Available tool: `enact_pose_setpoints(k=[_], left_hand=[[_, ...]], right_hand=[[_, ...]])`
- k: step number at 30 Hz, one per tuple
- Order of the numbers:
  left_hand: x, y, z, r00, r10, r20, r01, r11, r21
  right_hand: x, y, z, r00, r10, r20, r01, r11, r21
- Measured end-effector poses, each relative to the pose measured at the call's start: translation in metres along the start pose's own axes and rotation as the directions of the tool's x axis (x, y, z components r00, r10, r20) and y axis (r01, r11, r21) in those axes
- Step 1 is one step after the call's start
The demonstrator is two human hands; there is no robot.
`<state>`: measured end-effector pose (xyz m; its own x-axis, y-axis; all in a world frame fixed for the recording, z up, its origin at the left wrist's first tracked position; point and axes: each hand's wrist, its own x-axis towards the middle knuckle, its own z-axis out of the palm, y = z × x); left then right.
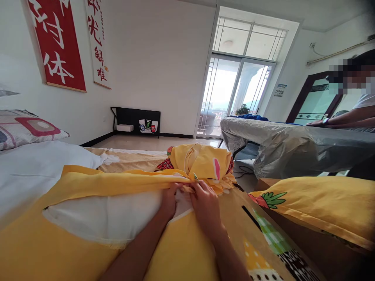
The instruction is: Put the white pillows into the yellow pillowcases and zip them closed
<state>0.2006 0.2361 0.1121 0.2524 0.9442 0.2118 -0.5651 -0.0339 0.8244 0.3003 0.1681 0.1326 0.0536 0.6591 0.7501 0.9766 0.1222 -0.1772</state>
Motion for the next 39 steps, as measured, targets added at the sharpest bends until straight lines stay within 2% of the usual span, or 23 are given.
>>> enact_pose_setpoints(k=[4,7,9,12,14,17,20,23,25,27,29,31,34,39], left_hand=[[-0.007,0.000,0.000,0.997,0.053,0.057,-0.057,0.996,0.067],[-0.010,0.003,0.007,0.983,0.154,0.101,-0.173,0.961,0.215],[-0.010,0.004,0.010,0.968,0.214,0.131,-0.246,0.908,0.340],[-0.006,0.002,0.012,0.967,0.234,0.100,-0.253,0.847,0.467],[-0.004,0.001,0.011,0.971,0.224,0.079,-0.233,0.833,0.503],[-0.005,-0.001,0.011,0.960,0.240,0.143,-0.279,0.807,0.521],[-0.010,-0.002,0.011,0.919,0.313,0.242,-0.395,0.728,0.560],[-0.015,-0.002,0.010,0.849,0.374,0.372,-0.528,0.605,0.596],[-0.017,0.000,0.008,0.804,0.367,0.468,-0.594,0.533,0.602],[-0.018,0.002,0.007,0.767,0.330,0.551,-0.637,0.501,0.586],[-0.019,0.003,0.006,0.744,0.305,0.594,-0.655,0.509,0.558],[-0.020,0.004,0.006,0.751,0.303,0.587,-0.640,0.552,0.534],[-0.021,0.002,0.006,0.803,0.275,0.529,-0.557,0.662,0.502],[-0.015,-0.001,0.006,0.879,0.150,0.453,-0.350,0.849,0.396]], right_hand=[[0.003,0.006,-0.006,0.988,0.133,-0.077,-0.103,0.943,0.316],[0.006,0.006,-0.009,0.974,0.207,-0.090,-0.138,0.862,0.488],[0.008,0.006,-0.011,0.964,0.248,-0.097,-0.161,0.832,0.530],[0.010,0.008,-0.013,0.949,0.295,-0.111,-0.188,0.812,0.552],[0.010,0.009,-0.013,0.944,0.309,-0.114,-0.198,0.808,0.555],[0.011,0.011,-0.012,0.944,0.317,-0.091,-0.216,0.801,0.558],[0.010,0.012,-0.011,0.940,0.332,-0.073,-0.236,0.791,0.565],[0.010,0.013,-0.011,0.940,0.334,-0.074,-0.234,0.787,0.571],[0.010,0.013,-0.012,0.945,0.316,-0.081,-0.216,0.792,0.570],[0.010,0.013,-0.013,0.953,0.289,-0.092,-0.190,0.806,0.561],[0.010,0.013,-0.016,0.960,0.264,-0.093,-0.171,0.816,0.552],[0.010,0.013,-0.020,0.966,0.246,-0.074,-0.165,0.815,0.556],[0.010,0.013,-0.027,0.978,0.209,-0.025,-0.158,0.804,0.574],[0.009,0.015,-0.038,0.989,0.141,0.052,-0.145,0.807,0.572]])
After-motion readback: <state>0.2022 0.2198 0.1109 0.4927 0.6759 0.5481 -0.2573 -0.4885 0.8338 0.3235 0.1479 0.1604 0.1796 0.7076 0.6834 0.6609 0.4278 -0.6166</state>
